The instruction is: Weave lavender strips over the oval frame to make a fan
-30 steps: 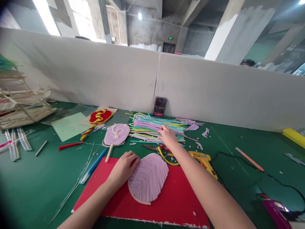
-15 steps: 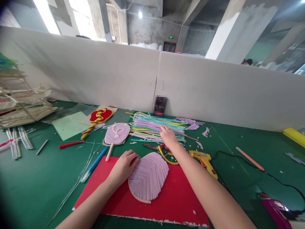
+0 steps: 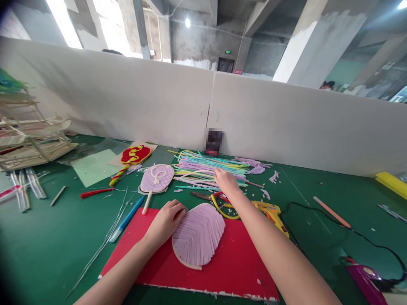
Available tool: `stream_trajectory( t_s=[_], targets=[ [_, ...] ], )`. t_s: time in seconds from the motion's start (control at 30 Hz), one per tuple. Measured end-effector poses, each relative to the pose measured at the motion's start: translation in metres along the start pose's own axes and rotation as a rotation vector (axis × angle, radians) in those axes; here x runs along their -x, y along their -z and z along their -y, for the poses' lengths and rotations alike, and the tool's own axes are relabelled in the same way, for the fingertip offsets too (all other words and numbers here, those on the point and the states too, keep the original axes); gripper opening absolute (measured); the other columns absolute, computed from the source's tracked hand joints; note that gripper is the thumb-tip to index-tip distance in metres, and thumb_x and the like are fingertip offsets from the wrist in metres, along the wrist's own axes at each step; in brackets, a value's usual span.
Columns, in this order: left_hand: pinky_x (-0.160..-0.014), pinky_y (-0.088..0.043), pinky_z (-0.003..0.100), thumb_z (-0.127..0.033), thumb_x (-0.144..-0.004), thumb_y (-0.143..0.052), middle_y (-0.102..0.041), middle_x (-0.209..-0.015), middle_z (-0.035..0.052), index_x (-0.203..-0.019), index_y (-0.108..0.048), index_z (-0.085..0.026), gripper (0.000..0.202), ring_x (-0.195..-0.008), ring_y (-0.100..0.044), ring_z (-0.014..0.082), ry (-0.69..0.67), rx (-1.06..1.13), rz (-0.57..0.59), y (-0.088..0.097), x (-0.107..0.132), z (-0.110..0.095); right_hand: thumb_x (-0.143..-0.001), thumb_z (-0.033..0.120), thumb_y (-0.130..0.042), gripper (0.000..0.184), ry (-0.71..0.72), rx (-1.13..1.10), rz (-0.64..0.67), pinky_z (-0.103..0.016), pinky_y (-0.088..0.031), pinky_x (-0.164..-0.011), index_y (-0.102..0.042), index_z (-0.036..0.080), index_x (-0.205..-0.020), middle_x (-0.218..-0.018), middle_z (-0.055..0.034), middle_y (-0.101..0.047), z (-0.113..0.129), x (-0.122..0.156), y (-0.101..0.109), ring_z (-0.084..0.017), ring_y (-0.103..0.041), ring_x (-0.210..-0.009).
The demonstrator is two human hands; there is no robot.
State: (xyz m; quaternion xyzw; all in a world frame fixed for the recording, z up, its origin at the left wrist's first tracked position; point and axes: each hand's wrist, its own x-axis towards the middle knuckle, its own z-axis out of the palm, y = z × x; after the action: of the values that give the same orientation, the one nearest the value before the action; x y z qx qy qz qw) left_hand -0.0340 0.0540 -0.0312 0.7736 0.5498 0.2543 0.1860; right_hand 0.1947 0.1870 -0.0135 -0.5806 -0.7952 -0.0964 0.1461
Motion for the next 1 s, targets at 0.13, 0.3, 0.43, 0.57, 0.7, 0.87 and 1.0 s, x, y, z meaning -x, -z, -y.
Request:
stream_trajectory(
  t_s=[0.13, 0.3, 0.43, 0.57, 0.7, 0.87, 1.0],
  targets=[
    [-0.079, -0.046, 0.03, -0.022, -0.091, -0.045, -0.062, -0.088, 0.0064, -0.085, -0.067, -0.02, 0.023, -0.086, -0.057, 0.0196, 0.012, 0.008, 0.006, 0.0, 0.0, 0.0, -0.088, 0.02, -0.045, 0.019, -0.092, -0.103, -0.129, -0.025, -0.037, -0.06, -0.063, 0.018, -0.093, -0.092, -0.0079, -0.068, -0.001, -0.001, 0.009, -0.018, -0.062, -0.073],
    [-0.08, -0.045, 0.031, -0.022, -0.092, -0.044, -0.062, -0.088, 0.0066, -0.086, -0.067, -0.019, 0.024, -0.086, -0.057, 0.0193, 0.008, 0.023, 0.004, 0.0, 0.001, -0.001, -0.086, 0.023, -0.047, 0.019, -0.179, -0.271, -0.285, -0.027, -0.042, -0.068, -0.064, 0.019, -0.09, -0.089, -0.006, -0.069, -0.009, -0.009, 0.02, -0.019, -0.061, -0.08],
    [-0.08, -0.045, 0.031, -0.022, -0.092, -0.043, -0.062, -0.088, 0.0064, -0.085, -0.067, -0.019, 0.025, -0.085, -0.058, 0.019, 0.002, 0.029, -0.001, 0.0, 0.0, 0.0, -0.083, 0.03, -0.05, 0.021, -0.236, -0.395, -0.397, -0.031, -0.044, -0.073, -0.065, 0.017, -0.079, -0.082, -0.0082, -0.068, -0.017, -0.017, 0.024, -0.02, -0.059, -0.075],
    [-0.079, -0.045, 0.031, -0.023, -0.091, -0.043, -0.062, -0.088, 0.0065, -0.085, -0.067, -0.018, 0.024, -0.085, -0.057, 0.0194, 0.009, 0.03, -0.002, -0.001, 0.001, 0.0, -0.082, 0.036, -0.05, 0.025, -0.284, -0.542, -0.493, -0.032, -0.047, -0.068, -0.065, 0.016, -0.08, -0.079, -0.0082, -0.069, -0.02, -0.02, 0.025, -0.018, -0.059, -0.064],
    [-0.079, -0.045, 0.03, -0.021, -0.091, -0.044, -0.062, -0.088, 0.0062, -0.084, -0.067, -0.018, 0.024, -0.085, -0.057, 0.0193, 0.012, 0.019, 0.001, 0.0, 0.001, -0.002, -0.082, 0.038, -0.053, 0.024, -0.289, -0.701, -0.566, -0.033, -0.05, -0.07, -0.064, 0.016, -0.083, -0.074, -0.0071, -0.069, -0.016, -0.024, 0.029, -0.019, -0.064, -0.066],
    [-0.08, -0.045, 0.03, -0.021, -0.092, -0.044, -0.062, -0.088, 0.0063, -0.085, -0.066, -0.018, 0.023, -0.086, -0.057, 0.0193, 0.019, 0.011, 0.01, 0.001, 0.0, -0.002, -0.083, 0.038, -0.053, 0.021, -0.262, -0.879, -0.653, -0.033, -0.054, -0.069, -0.057, 0.017, -0.084, -0.082, -0.0078, -0.071, -0.007, -0.03, 0.044, -0.019, -0.069, -0.07],
    [-0.079, -0.045, 0.03, -0.022, -0.092, -0.044, -0.062, -0.089, 0.0063, -0.085, -0.067, -0.018, 0.024, -0.086, -0.058, 0.0192, 0.012, 0.007, 0.011, 0.0, 0.0, 0.0, -0.089, 0.038, -0.047, 0.02, -0.239, -0.961, -0.756, -0.032, -0.055, -0.072, -0.051, 0.019, -0.092, -0.097, -0.0099, -0.07, 0.005, -0.026, 0.058, -0.017, -0.069, -0.08]
  ],
)
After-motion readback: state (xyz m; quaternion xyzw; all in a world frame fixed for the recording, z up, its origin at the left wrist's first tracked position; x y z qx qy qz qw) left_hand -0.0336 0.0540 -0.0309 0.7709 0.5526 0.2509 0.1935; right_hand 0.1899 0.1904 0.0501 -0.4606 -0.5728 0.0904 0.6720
